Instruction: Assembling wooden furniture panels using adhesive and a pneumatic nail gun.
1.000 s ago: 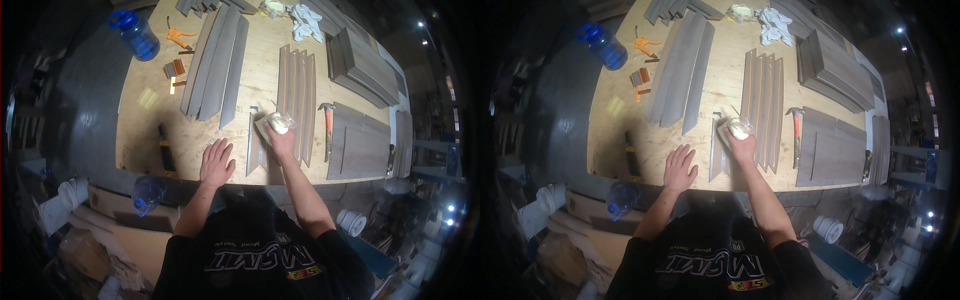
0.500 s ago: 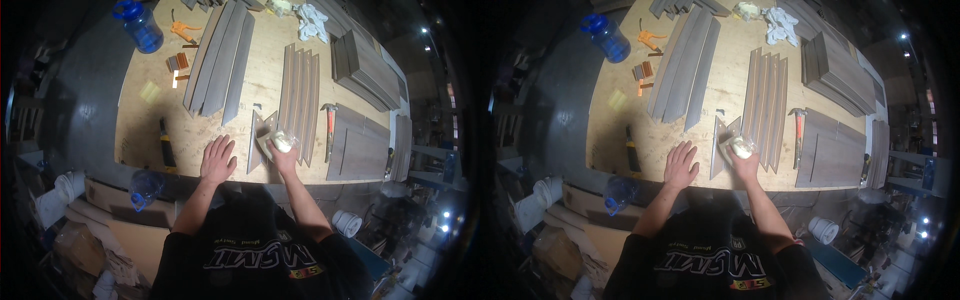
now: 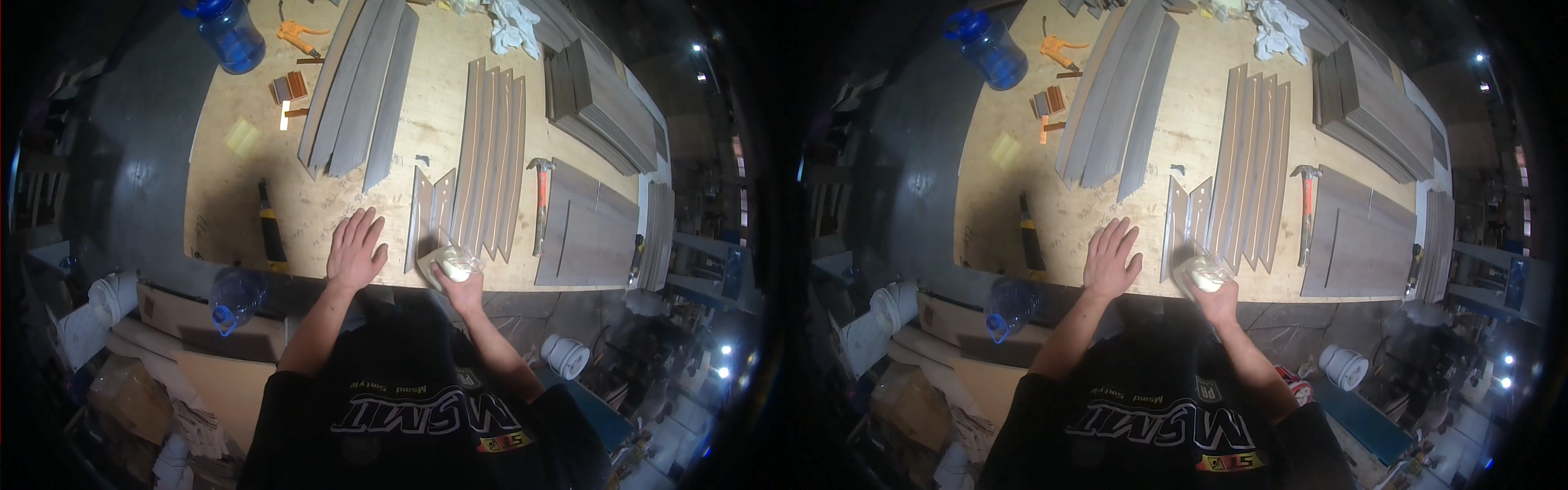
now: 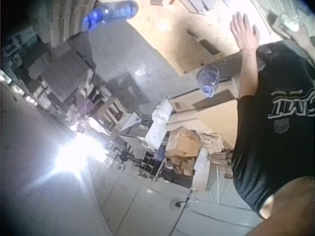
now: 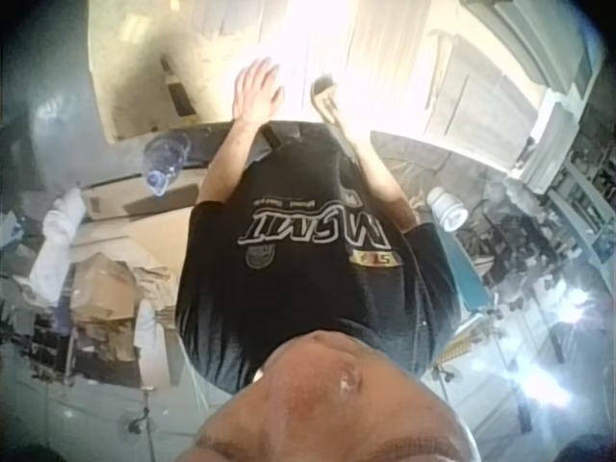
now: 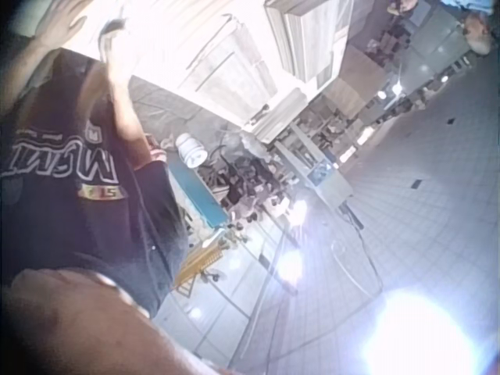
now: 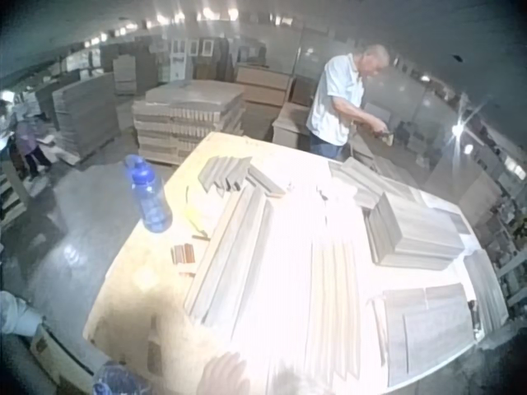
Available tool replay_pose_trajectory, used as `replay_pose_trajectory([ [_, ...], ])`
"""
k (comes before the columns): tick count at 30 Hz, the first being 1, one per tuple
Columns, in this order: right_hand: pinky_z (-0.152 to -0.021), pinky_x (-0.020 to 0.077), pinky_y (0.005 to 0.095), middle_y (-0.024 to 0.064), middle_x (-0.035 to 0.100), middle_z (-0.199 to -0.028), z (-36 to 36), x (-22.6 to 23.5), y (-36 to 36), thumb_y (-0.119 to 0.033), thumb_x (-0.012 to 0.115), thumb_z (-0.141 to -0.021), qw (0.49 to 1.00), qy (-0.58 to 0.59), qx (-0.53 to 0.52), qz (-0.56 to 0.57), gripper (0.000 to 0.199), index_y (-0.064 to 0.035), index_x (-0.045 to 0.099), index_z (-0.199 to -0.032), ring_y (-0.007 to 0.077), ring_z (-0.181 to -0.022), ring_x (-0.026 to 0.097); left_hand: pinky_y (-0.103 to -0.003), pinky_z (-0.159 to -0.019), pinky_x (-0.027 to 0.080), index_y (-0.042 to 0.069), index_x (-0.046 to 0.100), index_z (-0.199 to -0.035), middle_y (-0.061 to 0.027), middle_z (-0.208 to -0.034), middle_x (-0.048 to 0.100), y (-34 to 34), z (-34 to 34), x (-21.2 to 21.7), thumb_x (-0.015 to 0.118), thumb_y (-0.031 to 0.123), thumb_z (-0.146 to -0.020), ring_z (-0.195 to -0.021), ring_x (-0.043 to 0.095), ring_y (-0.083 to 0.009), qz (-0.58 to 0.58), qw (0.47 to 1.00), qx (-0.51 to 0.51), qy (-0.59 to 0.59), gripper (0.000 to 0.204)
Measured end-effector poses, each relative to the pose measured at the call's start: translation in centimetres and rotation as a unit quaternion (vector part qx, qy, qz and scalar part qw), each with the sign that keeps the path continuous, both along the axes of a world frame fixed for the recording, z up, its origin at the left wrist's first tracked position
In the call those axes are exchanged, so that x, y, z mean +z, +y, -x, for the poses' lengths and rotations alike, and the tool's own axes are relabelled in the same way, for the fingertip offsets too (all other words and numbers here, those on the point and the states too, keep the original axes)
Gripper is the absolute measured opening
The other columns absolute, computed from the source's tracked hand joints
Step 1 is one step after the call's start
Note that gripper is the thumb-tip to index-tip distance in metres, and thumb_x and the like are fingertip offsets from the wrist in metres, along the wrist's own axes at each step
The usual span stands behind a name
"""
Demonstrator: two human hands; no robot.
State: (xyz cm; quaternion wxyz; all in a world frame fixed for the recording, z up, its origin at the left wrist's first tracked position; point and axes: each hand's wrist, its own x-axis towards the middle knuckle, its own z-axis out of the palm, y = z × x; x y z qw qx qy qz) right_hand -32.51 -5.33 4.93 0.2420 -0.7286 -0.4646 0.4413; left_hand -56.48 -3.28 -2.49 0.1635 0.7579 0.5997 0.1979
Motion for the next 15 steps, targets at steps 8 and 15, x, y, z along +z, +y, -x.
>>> replay_pose_trajectory([
  [8, -0.083, 0.0553, 0.0326, 0.0099, 0.076, -0.100, -1.0, -0.4, 3.3, -0.028, 0.086, -0.083, 0.990, 0.080, -0.088, -0.077, 0.041, 0.0009, 0.072, -0.109, 0.0167, -0.091, 0.071, -0.046, -0.123, 0.025, 0.011, 0.056, -0.142, -0.0096, -0.156, 0.045, 0.0, 0.0, 0.2, 0.065, 0.031, -0.092, -0.148, 0.035, -0.0264, 0.013, 1.000, 0.001, 0.001, 0.056],
  [15, -0.084, 0.0552, 0.0338, 0.0126, 0.077, -0.103, -0.1, -1.5, 10.0, -0.035, 0.085, -0.083, 0.995, -0.024, -0.032, -0.088, 0.045, -0.0012, 0.075, -0.111, 0.0199, -0.095, 0.073, -0.046, -0.123, 0.025, 0.011, 0.056, -0.143, -0.0102, -0.156, 0.045, 0.0, -0.2, 0.1, 0.064, 0.032, -0.092, -0.148, 0.035, -0.0269, 0.017, 1.000, -0.003, 0.004, 0.056],
])
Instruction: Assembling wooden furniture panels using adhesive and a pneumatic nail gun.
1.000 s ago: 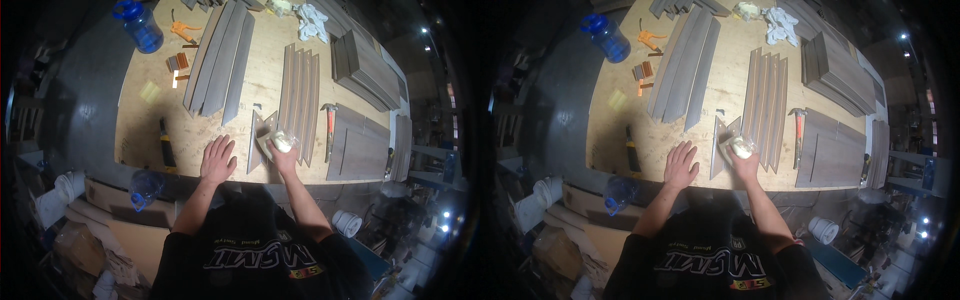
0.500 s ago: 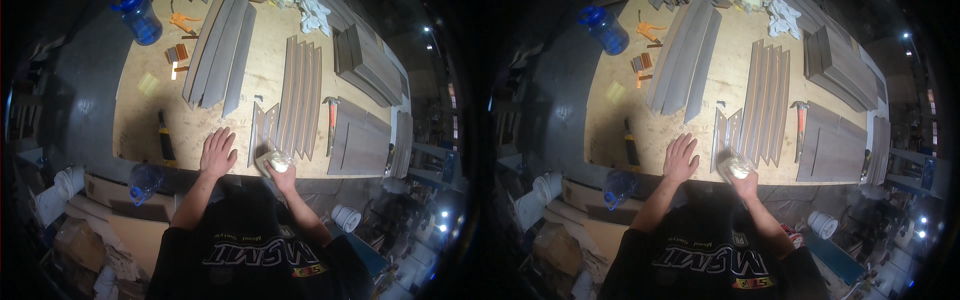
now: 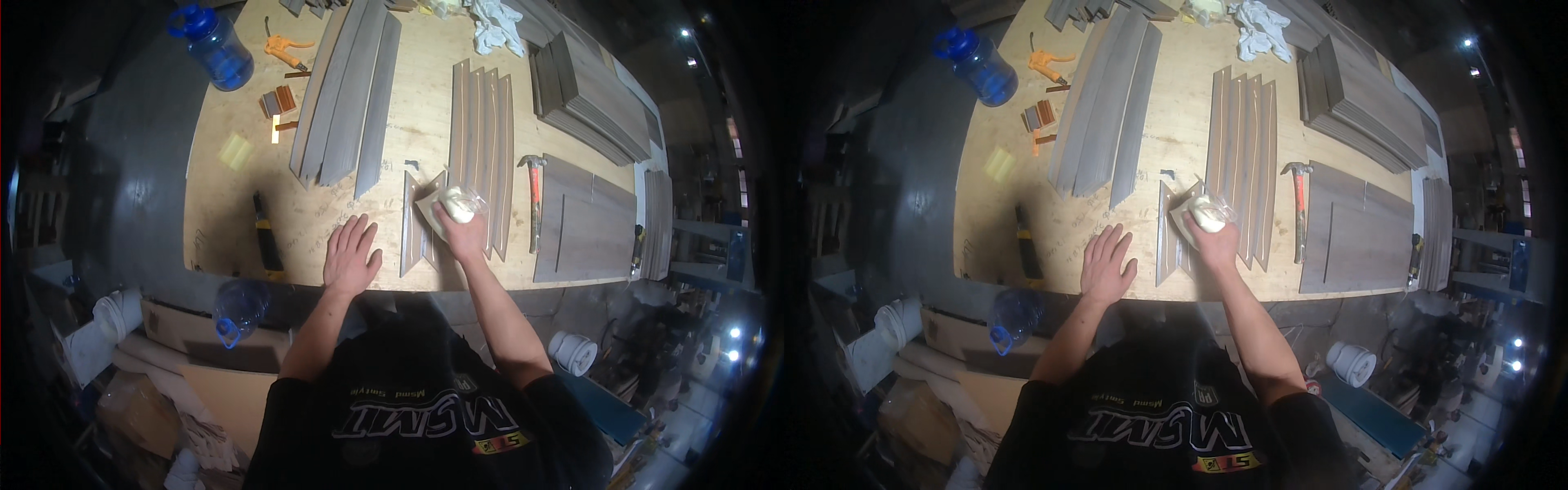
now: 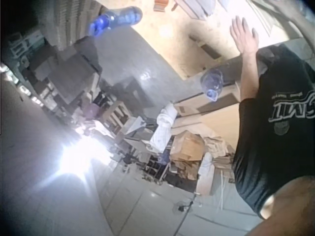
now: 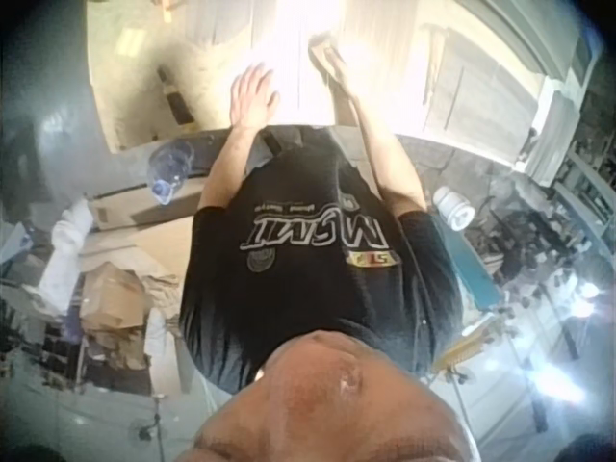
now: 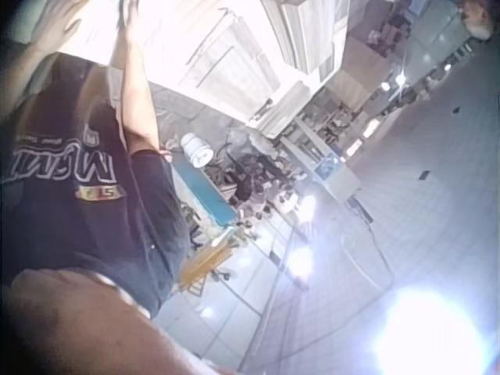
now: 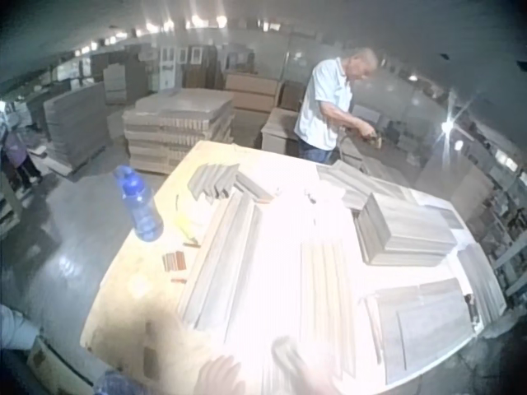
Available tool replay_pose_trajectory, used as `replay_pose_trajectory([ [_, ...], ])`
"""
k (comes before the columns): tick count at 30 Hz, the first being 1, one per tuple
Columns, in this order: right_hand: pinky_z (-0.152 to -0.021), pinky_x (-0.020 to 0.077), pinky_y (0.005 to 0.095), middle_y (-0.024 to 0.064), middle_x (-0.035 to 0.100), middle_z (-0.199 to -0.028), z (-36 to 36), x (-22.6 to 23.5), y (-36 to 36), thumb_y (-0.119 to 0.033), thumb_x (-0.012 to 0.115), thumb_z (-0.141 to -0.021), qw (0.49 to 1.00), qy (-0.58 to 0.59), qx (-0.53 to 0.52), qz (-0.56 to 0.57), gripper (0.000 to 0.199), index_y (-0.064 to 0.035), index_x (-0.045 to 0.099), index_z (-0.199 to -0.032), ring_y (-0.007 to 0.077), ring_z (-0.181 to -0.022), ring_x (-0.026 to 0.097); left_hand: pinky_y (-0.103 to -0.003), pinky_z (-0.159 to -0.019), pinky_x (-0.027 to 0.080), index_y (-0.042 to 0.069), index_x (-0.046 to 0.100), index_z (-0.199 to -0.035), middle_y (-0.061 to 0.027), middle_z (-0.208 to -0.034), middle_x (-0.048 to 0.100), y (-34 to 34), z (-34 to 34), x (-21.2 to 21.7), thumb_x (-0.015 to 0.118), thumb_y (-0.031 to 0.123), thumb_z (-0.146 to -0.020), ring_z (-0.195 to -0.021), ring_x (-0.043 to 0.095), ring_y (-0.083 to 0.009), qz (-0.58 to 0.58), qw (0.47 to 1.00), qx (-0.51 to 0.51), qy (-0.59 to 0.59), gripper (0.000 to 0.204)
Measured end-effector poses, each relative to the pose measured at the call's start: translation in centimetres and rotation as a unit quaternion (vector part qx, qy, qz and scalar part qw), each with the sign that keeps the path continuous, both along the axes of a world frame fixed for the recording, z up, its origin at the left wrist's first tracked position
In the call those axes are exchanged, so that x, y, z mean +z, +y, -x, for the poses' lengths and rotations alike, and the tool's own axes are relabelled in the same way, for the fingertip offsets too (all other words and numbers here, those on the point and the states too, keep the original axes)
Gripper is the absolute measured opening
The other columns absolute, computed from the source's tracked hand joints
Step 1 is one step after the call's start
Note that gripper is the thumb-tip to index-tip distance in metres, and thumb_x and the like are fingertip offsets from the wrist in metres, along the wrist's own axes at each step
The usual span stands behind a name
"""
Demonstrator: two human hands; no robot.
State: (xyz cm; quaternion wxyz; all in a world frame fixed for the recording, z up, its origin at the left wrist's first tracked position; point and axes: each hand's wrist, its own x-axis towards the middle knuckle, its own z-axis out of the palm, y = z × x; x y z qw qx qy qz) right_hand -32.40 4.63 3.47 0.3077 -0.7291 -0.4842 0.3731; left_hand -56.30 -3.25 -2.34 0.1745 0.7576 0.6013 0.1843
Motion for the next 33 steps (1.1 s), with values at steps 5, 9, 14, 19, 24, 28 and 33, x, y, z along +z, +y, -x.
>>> replay_pose_trajectory([
  [5, -0.084, 0.0554, 0.0340, 0.0131, 0.078, -0.102, 0.3, -1.2, 0.6, -0.034, 0.086, -0.081, 0.999, -0.013, 0.030, -0.018, 0.046, 0.0001, 0.075, -0.110, 0.0207, -0.097, 0.074, -0.047, -0.123, 0.025, 0.010, 0.056, -0.142, -0.0106, -0.155, 0.046, -0.2, 0.0, -0.1, 0.065, 0.031, -0.091, -0.147, 0.037, -0.0277, -0.008, 1.000, 0.004, -0.011, 0.056],
  [9, -0.087, 0.0546, 0.0338, 0.0110, 0.077, -0.103, 0.5, 0.4, -0.7, -0.026, 0.085, -0.082, 0.999, 0.026, 0.003, -0.033, 0.037, -0.0003, 0.075, -0.108, 0.0216, -0.096, 0.073, -0.047, -0.123, 0.026, 0.010, 0.056, -0.142, -0.0106, -0.155, 0.046, -0.2, -0.1, -0.1, 0.065, 0.030, -0.091, -0.147, 0.037, -0.0277, -0.013, 1.000, 0.006, -0.017, 0.056],
  [14, -0.086, 0.0557, 0.0348, 0.0140, 0.077, -0.103, 0.2, 0.7, -1.6, -0.030, 0.084, -0.083, 0.998, -0.029, 0.046, -0.014, 0.040, 0.0002, 0.074, -0.108, 0.0233, -0.095, 0.074, -0.047, -0.122, 0.026, 0.010, 0.056, -0.142, -0.0107, -0.155, 0.046, -0.3, 0.0, 0.0, 0.066, 0.030, -0.091, -0.147, 0.037, -0.0281, -0.002, 1.000, 0.005, -0.013, 0.056],
  [19, -0.081, 0.0560, 0.0340, 0.0124, 0.078, -0.100, 0.5, 0.9, -2.5, -0.031, 0.086, -0.081, 0.999, -0.026, 0.017, -0.008, 0.042, 0.0018, 0.075, -0.106, 0.0204, -0.091, 0.075, -0.047, -0.122, 0.026, 0.010, 0.056, -0.143, -0.0113, -0.155, 0.046, -0.2, 0.4, 0.1, 0.066, 0.030, -0.091, -0.146, 0.037, -0.0288, -0.011, 1.000, -0.002, -0.010, 0.056],
  [24, -0.075, 0.0575, 0.0359, 0.0128, 0.075, -0.103, -1.0, -0.5, -5.5, -0.032, 0.081, -0.085, 0.997, 0.047, -0.047, -0.030, 0.046, -0.0007, 0.070, -0.116, 0.0237, -0.086, 0.074, -0.048, -0.122, 0.026, 0.009, 0.056, -0.143, -0.0125, -0.155, 0.046, 0.0, 0.4, 0.0, 0.066, 0.029, -0.091, -0.146, 0.037, -0.0300, -0.019, 1.000, -0.018, -0.012, 0.057],
  [28, -0.057, 0.0578, 0.0391, 0.0116, 0.072, -0.103, -2.9, 3.3, -9.5, -0.053, 0.054, -0.094, 0.803, 0.566, -0.169, 0.076, 0.065, -0.0077, 0.053, -0.141, 0.0284, -0.072, 0.071, -0.049, -0.122, 0.026, 0.008, 0.057, -0.141, -0.0132, -0.154, 0.046, 0.3, 0.2, 0.1, 0.065, 0.030, -0.092, -0.146, 0.038, -0.0316, -0.009, 1.000, -0.021, -0.007, 0.055],
  [33, -0.057, 0.0576, 0.0462, 0.0141, 0.070, -0.107, -2.0, 10.2, -13.6, -0.066, 0.052, -0.093, 0.663, 0.709, -0.232, 0.057, 0.079, -0.0126, 0.045, -0.150, 0.0361, -0.082, 0.071, -0.053, -0.119, 0.029, 0.008, 0.058, -0.139, -0.0156, -0.153, 0.047, 0.5, -0.7, 0.0, 0.067, 0.029, -0.091, -0.145, 0.039, -0.0354, -0.022, 0.999, -0.037, -0.003, 0.053],
])
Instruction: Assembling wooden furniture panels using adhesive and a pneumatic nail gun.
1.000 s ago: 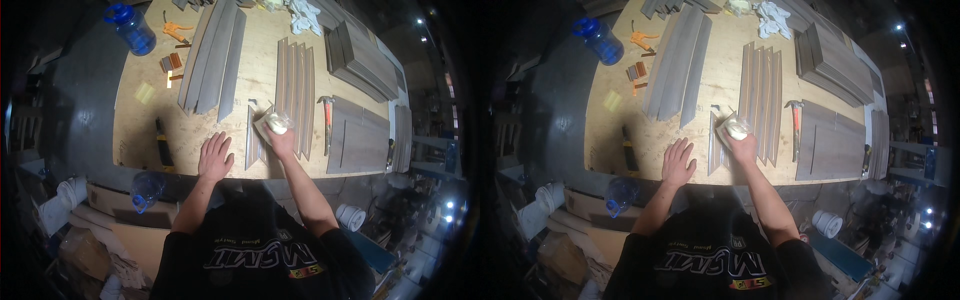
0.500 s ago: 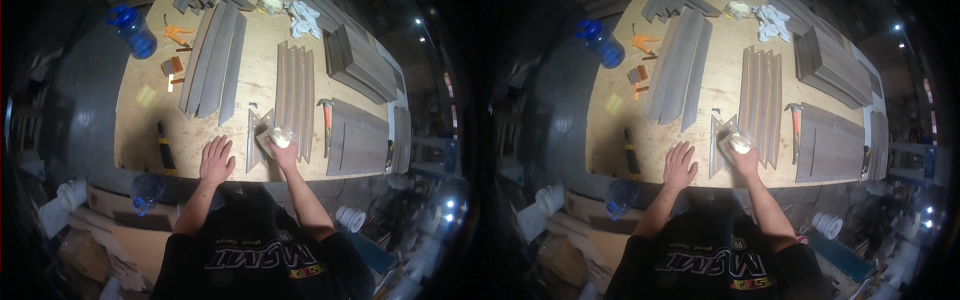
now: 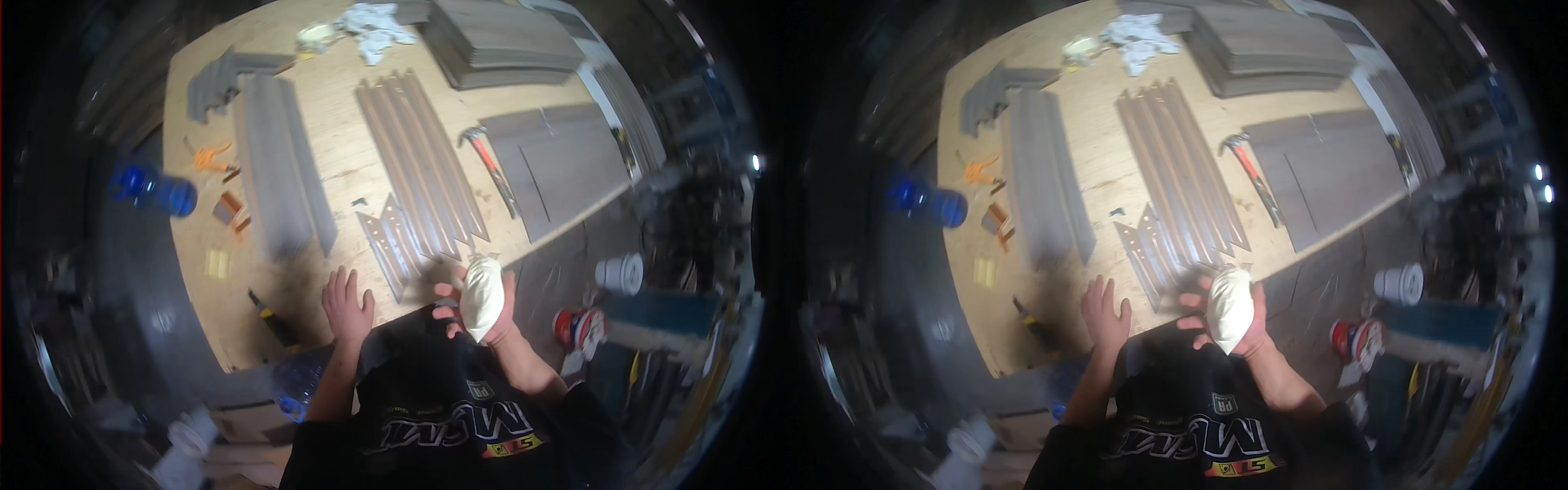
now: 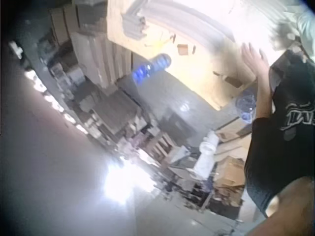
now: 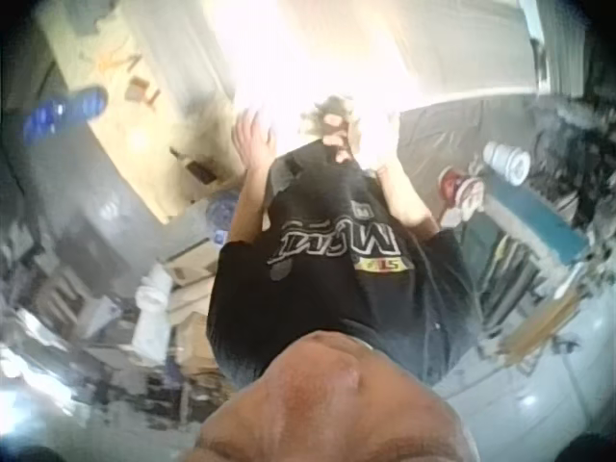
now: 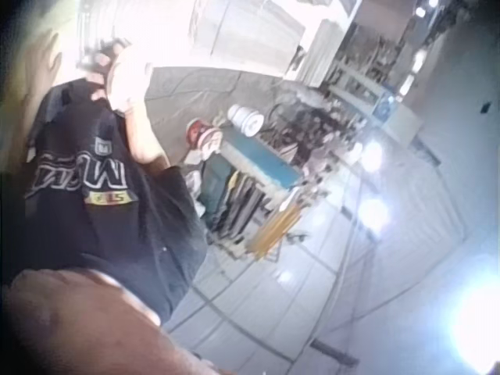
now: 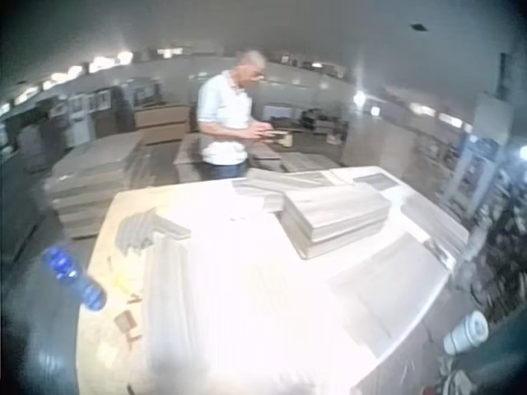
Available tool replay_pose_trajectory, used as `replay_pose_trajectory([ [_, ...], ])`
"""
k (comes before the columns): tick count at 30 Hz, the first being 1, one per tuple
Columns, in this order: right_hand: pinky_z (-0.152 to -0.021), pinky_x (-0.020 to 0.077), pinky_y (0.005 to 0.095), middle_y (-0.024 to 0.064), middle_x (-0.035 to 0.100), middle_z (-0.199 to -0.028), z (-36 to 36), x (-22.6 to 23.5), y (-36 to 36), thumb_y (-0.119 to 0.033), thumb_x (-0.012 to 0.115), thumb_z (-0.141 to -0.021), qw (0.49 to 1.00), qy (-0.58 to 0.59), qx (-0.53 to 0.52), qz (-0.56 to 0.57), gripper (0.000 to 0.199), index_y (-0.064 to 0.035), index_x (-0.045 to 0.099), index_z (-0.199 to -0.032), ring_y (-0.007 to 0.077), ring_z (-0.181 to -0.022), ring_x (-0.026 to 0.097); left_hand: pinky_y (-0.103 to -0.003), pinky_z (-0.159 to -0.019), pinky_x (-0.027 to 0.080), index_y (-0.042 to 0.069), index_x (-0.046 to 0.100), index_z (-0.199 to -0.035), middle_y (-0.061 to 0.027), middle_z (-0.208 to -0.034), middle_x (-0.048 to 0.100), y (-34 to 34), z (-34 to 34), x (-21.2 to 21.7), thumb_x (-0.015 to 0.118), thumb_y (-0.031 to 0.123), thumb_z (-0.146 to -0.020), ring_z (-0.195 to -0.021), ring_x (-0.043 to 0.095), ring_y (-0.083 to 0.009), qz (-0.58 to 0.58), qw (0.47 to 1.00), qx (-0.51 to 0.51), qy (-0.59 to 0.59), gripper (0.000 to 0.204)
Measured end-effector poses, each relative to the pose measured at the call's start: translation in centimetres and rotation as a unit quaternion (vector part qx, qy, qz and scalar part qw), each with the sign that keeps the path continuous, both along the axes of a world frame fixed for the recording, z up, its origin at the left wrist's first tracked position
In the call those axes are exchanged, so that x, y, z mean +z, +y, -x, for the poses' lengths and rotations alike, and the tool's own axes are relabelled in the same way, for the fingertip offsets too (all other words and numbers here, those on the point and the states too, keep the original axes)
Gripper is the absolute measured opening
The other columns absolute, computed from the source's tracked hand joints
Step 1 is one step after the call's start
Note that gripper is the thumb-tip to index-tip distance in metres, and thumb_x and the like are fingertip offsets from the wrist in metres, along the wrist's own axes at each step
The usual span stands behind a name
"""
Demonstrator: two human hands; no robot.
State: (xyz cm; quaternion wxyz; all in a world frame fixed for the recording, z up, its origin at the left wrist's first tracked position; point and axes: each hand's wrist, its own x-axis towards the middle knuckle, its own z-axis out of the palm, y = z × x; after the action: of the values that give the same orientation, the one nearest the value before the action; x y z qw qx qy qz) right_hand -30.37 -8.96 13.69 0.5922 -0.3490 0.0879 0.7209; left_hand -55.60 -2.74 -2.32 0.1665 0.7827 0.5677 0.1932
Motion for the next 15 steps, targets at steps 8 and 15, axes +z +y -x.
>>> replay_pose_trajectory([
  [8, -0.060, 0.0472, 0.0431, 0.0162, 0.064, -0.102, -5.1, -4.8, -8.5, -0.070, 0.056, -0.087, 0.938, 0.231, -0.076, -0.248, 0.083, -0.0137, 0.048, -0.148, 0.0351, -0.076, 0.061, -0.053, -0.111, 0.039, 0.002, 0.067, -0.123, -0.0241, -0.136, 0.059, -0.5, 0.5, -1.4, 0.067, 0.011, -0.089, -0.131, 0.051, -0.0436, -0.024, 0.993, 0.032, -0.107, 0.035],
  [15, -0.079, 0.0589, 0.0526, 0.0161, 0.065, -0.120, -14.3, -8.7, -13.6, -0.054, 0.055, -0.094, 0.983, 0.028, -0.172, -0.057, 0.074, -0.0119, 0.041, -0.153, 0.0379, -0.100, 0.069, -0.048, -0.109, 0.043, -0.002, 0.063, -0.123, -0.0230, -0.132, 0.058, -3.9, -10.0, 4.9, 0.057, 0.003, -0.098, -0.128, 0.052, -0.0385, -0.053, 0.982, -0.012, -0.182, 0.026],
])
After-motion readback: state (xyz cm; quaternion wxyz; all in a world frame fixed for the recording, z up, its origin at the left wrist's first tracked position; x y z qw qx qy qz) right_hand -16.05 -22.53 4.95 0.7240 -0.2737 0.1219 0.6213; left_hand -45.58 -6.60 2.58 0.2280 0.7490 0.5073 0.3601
